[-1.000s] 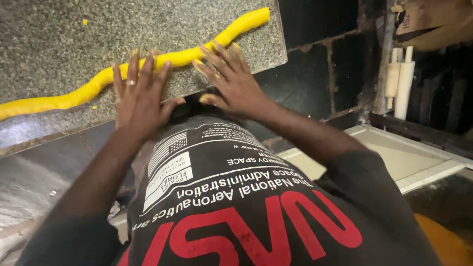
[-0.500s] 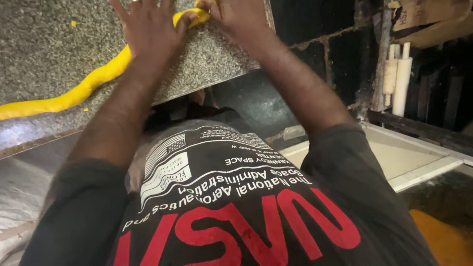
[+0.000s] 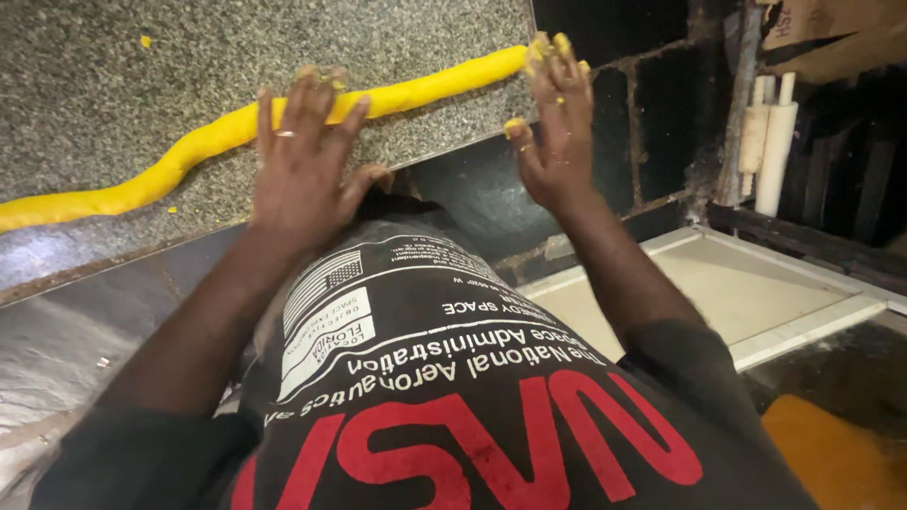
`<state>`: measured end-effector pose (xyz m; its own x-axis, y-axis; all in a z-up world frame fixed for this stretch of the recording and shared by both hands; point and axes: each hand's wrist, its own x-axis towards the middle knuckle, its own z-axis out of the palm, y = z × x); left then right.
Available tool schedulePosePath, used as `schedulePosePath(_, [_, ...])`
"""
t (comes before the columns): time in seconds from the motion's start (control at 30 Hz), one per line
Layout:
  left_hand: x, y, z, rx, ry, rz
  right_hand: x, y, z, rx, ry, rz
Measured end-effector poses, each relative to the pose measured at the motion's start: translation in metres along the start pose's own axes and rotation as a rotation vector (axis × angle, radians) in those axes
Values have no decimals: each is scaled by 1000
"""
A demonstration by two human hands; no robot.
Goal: The person rolls a piece of yellow dough into a long cylinder and then uses a red scraper to cut it into small pieces.
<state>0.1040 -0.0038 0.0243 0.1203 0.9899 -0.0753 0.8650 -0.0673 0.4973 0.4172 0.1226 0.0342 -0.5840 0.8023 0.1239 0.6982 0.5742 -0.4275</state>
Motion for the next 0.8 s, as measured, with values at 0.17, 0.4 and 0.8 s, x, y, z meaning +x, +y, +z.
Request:
schedulePosePath(0.17, [-20,-31,-14,89,97,-37,1,-22,16,-16,-84,-77])
schedulePosePath(0.4, [-34,-41,-16,20,88,-68,16,-55,31,18,-202,-183])
schedulePosePath(0.8, [-11,-90,-26,141,219,-235,37,-57,73,-20,-194,-173])
